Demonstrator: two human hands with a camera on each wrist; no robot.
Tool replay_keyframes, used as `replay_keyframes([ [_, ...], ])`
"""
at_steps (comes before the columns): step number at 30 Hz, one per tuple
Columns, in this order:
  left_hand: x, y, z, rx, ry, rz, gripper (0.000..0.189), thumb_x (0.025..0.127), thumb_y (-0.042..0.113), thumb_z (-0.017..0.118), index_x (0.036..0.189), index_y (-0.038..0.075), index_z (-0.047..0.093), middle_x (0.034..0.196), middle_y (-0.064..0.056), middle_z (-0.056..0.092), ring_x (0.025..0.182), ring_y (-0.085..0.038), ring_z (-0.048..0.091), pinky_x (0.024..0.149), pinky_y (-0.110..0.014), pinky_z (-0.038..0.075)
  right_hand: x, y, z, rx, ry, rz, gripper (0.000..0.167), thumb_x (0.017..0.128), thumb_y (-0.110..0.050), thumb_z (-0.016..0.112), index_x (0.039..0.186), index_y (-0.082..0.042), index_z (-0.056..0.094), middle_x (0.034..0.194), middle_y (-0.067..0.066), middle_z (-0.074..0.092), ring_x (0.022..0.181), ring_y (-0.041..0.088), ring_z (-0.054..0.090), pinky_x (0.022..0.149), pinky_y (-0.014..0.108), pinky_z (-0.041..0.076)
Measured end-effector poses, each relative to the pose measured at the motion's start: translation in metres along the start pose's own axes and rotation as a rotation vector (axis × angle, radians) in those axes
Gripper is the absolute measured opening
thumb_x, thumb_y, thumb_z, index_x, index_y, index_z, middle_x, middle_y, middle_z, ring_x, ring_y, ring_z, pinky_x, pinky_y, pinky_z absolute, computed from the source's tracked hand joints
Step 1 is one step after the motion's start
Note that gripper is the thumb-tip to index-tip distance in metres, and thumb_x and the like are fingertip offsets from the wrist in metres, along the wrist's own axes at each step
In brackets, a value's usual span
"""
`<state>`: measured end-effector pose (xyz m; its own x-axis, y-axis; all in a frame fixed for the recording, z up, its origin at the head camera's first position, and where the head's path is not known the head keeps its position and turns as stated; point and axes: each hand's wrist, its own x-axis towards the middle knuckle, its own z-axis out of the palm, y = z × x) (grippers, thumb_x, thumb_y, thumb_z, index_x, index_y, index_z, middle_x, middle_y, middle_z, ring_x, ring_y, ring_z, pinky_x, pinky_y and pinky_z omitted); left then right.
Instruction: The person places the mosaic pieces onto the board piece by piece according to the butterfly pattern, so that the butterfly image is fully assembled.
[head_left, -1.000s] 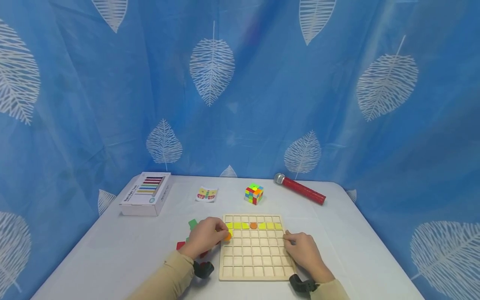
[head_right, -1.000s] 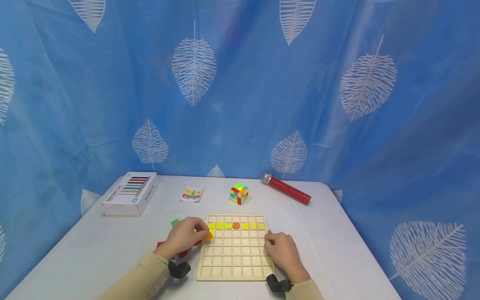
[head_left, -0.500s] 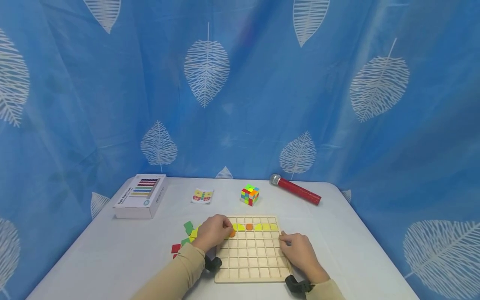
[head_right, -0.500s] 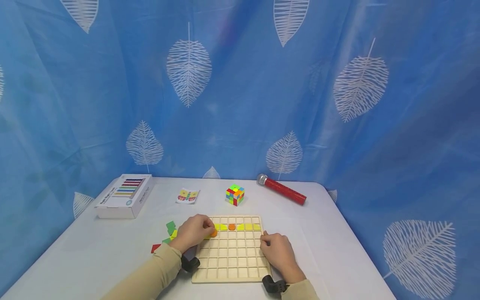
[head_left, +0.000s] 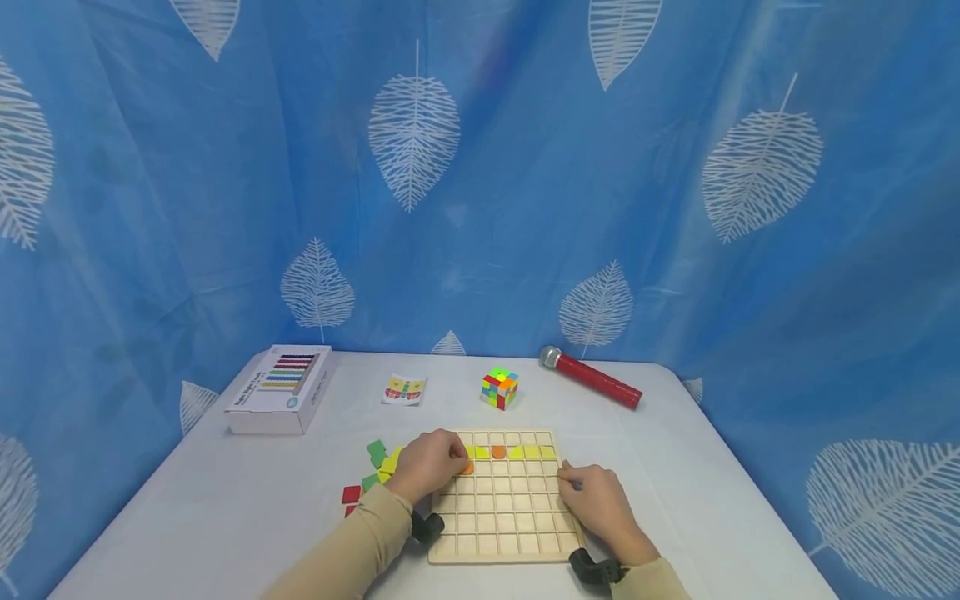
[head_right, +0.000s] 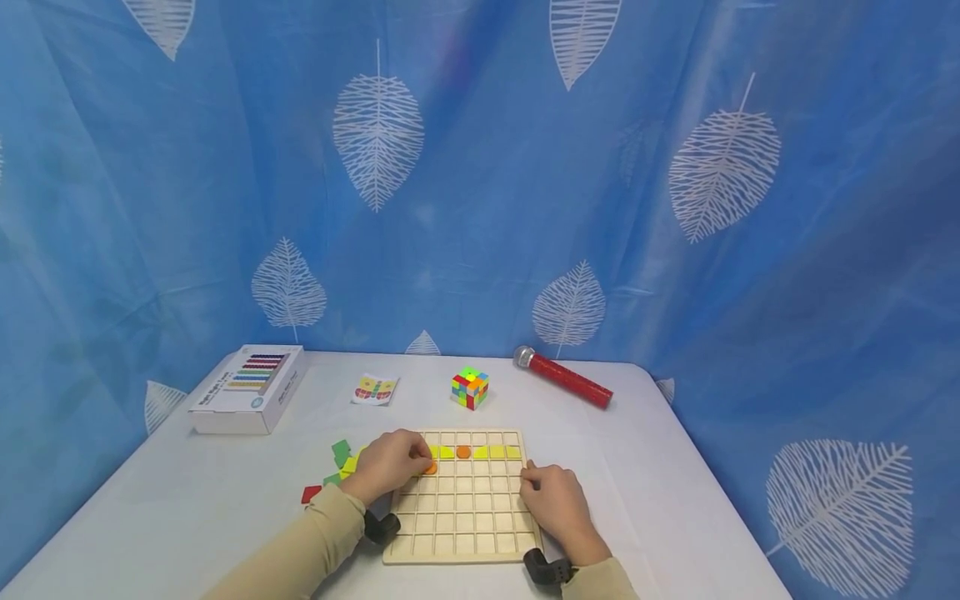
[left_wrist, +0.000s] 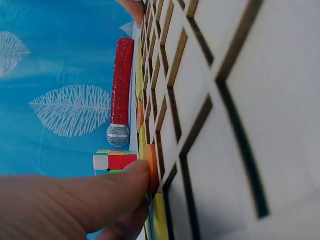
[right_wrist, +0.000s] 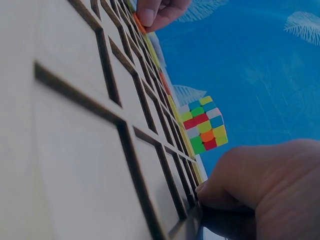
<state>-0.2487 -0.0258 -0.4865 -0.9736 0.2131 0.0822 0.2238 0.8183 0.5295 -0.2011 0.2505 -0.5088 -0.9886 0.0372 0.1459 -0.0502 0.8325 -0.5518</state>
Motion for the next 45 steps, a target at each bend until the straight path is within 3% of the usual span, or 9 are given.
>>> replay_keyframes([
  [9, -0.002, -0.004, -0.002, -0.008, 0.01, 0.025, 0.01, 0.086, 0.025, 0.084, 0.09, 0.022, 0.076, 0.075, 0.01, 0.062, 0.065, -0.01, 0.053, 0.055, -0.028, 0.041, 0.004, -0.001, 0.0, 0.016, -0.013, 0.001, 0.022, 0.091, -0.012, 0.068, 0.108, -0.007, 0.08, 0.125, 0.012, 0.073, 0.123, 0.039, 0.065, 0.101, 0.057, 0.05],
  [14, -0.006, -0.013, -0.017, -0.059, 0.082, -0.043, 0.014, 0.089, 0.024, 0.08, 0.101, 0.021, 0.075, 0.083, 0.007, 0.065, 0.071, -0.013, 0.055, 0.061, -0.03, 0.045, 0.004, -0.002, -0.001, 0.003, -0.025, 0.016, 0.023, 0.091, -0.013, 0.067, 0.11, -0.007, 0.08, 0.127, 0.011, 0.072, 0.124, 0.039, 0.064, 0.102, 0.057, 0.049],
  [18, -0.018, -0.036, -0.045, -0.11, 0.148, -0.139, 0.013, 0.093, 0.027, 0.075, 0.104, 0.021, 0.075, 0.096, 0.003, 0.071, 0.083, -0.016, 0.059, 0.076, -0.039, 0.054, 0.002, -0.001, -0.002, -0.001, -0.025, 0.022, 0.023, 0.091, -0.013, 0.067, 0.11, -0.007, 0.079, 0.127, 0.012, 0.072, 0.123, 0.039, 0.064, 0.1, 0.056, 0.051],
  [21, -0.029, -0.06, -0.063, -0.143, 0.154, -0.208, 0.015, 0.096, 0.027, 0.073, 0.108, 0.018, 0.075, 0.103, 0.0, 0.071, 0.09, -0.019, 0.061, 0.087, -0.046, 0.056, 0.001, 0.001, -0.004, -0.011, -0.018, 0.016, 0.024, 0.091, -0.013, 0.067, 0.11, -0.007, 0.079, 0.127, 0.012, 0.072, 0.123, 0.039, 0.065, 0.099, 0.056, 0.052],
  [24, -0.038, -0.082, -0.072, -0.168, 0.139, -0.257, 0.018, 0.096, 0.026, 0.073, 0.11, 0.015, 0.074, 0.105, -0.003, 0.07, 0.091, -0.021, 0.061, 0.089, -0.047, 0.056, 0.001, 0.002, -0.006, -0.012, -0.007, 0.01, 0.024, 0.091, -0.013, 0.066, 0.11, -0.007, 0.079, 0.127, 0.013, 0.072, 0.123, 0.04, 0.065, 0.1, 0.057, 0.051],
  [29, -0.048, -0.099, -0.068, -0.17, 0.112, -0.299, 0.022, 0.093, 0.025, 0.074, 0.112, 0.012, 0.072, 0.1, -0.004, 0.069, 0.085, -0.02, 0.06, 0.083, -0.042, 0.057, 0.001, 0.002, -0.007, -0.008, -0.015, 0.015, 0.024, 0.091, -0.013, 0.066, 0.111, -0.007, 0.079, 0.127, 0.013, 0.072, 0.123, 0.041, 0.064, 0.101, 0.059, 0.049],
  [33, -0.047, -0.096, -0.06, -0.137, 0.12, -0.27, 0.028, 0.092, 0.027, 0.076, 0.116, 0.014, 0.071, 0.097, -0.003, 0.069, 0.08, -0.018, 0.059, 0.076, -0.037, 0.055, 0.001, 0.002, -0.006, -0.011, -0.026, 0.022, 0.025, 0.091, -0.013, 0.066, 0.112, -0.007, 0.079, 0.128, 0.014, 0.071, 0.124, 0.041, 0.064, 0.102, 0.059, 0.048],
  [38, -0.044, -0.095, -0.05, -0.069, 0.086, -0.236, 0.036, 0.088, 0.031, 0.081, 0.121, 0.018, 0.074, 0.093, 0.001, 0.067, 0.078, -0.016, 0.056, 0.072, -0.033, 0.053, 0.001, 0.002, -0.004, 0.001, -0.03, 0.028, 0.025, 0.091, -0.014, 0.066, 0.112, -0.007, 0.079, 0.128, 0.013, 0.071, 0.124, 0.041, 0.064, 0.103, 0.059, 0.047],
  [45, -0.045, -0.098, -0.048, -0.054, 0.077, -0.253, 0.035, 0.086, 0.03, 0.083, 0.119, 0.019, 0.076, 0.092, 0.001, 0.065, 0.079, -0.017, 0.055, 0.072, -0.033, 0.053, 0.0, 0.001, -0.001, 0.0, -0.021, 0.017, 0.025, 0.091, -0.014, 0.066, 0.112, -0.007, 0.079, 0.127, 0.012, 0.071, 0.124, 0.04, 0.064, 0.099, 0.056, 0.052],
])
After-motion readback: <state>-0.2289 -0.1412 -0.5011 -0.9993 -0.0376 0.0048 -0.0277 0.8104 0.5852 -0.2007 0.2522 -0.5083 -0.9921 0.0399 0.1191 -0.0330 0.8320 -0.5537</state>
